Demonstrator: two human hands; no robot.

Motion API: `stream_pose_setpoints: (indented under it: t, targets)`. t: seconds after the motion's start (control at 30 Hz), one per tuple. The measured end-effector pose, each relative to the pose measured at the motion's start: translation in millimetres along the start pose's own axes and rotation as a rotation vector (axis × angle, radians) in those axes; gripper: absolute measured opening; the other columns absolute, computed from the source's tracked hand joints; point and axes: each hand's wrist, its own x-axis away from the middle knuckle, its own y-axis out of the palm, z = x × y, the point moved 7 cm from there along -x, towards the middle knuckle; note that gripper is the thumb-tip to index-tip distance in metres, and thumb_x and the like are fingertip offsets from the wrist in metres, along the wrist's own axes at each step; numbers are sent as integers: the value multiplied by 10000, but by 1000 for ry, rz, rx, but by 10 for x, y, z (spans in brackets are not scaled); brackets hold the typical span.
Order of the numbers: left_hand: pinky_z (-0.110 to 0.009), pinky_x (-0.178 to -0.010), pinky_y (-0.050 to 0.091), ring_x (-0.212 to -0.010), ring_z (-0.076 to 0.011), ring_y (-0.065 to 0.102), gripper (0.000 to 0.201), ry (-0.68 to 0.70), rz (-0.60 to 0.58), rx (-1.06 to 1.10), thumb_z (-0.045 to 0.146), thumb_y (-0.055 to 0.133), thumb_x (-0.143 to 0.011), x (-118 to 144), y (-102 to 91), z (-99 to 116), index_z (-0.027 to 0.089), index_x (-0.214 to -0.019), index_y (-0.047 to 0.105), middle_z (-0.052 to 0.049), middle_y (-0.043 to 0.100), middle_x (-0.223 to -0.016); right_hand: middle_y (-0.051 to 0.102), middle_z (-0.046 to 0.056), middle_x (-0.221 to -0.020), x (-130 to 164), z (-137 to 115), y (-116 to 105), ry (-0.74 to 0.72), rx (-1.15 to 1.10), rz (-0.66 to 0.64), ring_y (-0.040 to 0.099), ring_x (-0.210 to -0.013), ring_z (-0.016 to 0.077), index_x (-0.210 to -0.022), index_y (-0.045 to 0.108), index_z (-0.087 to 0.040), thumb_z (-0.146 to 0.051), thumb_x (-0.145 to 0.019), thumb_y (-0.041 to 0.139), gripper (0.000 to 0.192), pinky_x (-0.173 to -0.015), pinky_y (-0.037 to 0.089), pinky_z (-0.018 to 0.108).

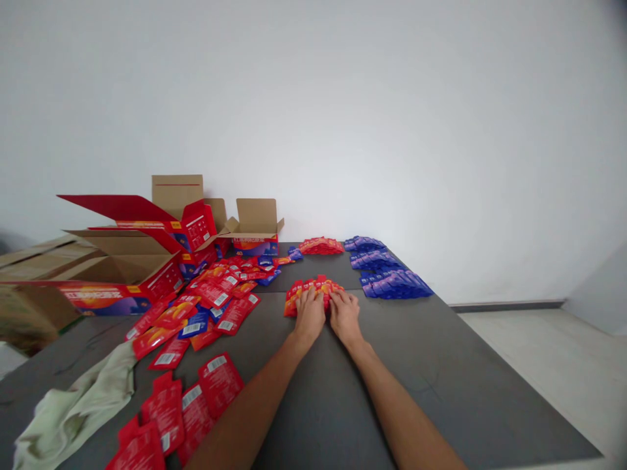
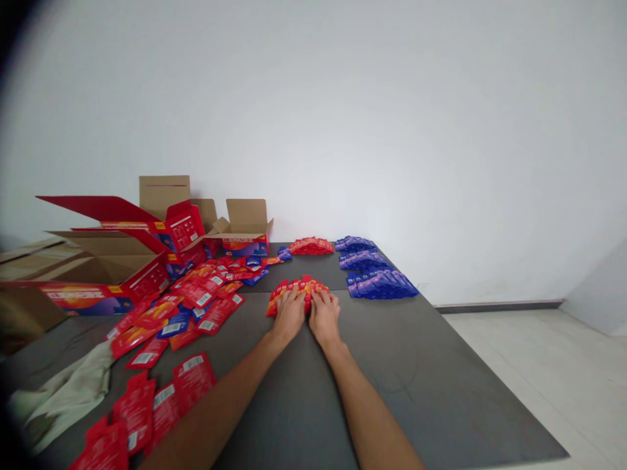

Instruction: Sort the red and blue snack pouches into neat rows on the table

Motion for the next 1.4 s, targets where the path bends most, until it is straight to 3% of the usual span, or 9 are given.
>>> stream_pose_setpoints:
  t: [0.2, 0.4, 0.63, 1.23, 1.4]
  targets:
    - [-483, -1093, 324, -1301, -270, 415, 405, -16, -35, 49, 245, 392, -941, 20, 16, 6, 217, -1304, 571, -83, 560, -1372, 529, 78, -1399, 28, -34, 41, -8, -39, -28, 369, -1333, 245, -1328, 564, -233, -236, -971, 384, 400, -1042, 337, 401]
    - [-577, -1133, 249, -1362, -281, 361, 431, -17, -67, 80, 239, 353, -955, 48, 92, -21, 240, -1352, 521, -69, 531, -1414, 530, 109, -1403, 50, -28, 100, -20, -56, -72, 441, -1314, 218, -1335, 531, -212, -201, -960, 356, 414, -1038, 331, 400]
    - [-645, -1131, 189, -1383, -308, 343, 440, -4, -86, 103, 224, 339, -961, 52, 178, -63, 265, -1361, 518, -77, 506, -1444, 498, 117, -1434, 61, -2, 125, -20, -32, -104, 416, -1337, 224, -1330, 533, -221, -119, -889, 391, 474, -1053, 289, 406]
    - [-588, -1162, 172, -1361, -274, 405, 405, 40, -95, 76, 271, 366, -982, 42, 167, -125, 306, -1344, 543, -40, 553, -1407, 538, 113, -1396, 65, 34, 164, -17, -13, -114, 428, -1328, 215, -1333, 521, -219, -146, -929, 355, 442, -1041, 277, 402]
    - [-564, -1172, 167, -1381, -265, 381, 468, 26, -55, 86, 272, 381, -971, 66, 97, -86, 272, -1435, 438, -74, 475, -1475, 503, 133, -1423, 72, -60, 78, -31, -14, -61, 389, -1357, 227, -1364, 494, -191, -198, -961, 345, 430, -1050, 288, 417]
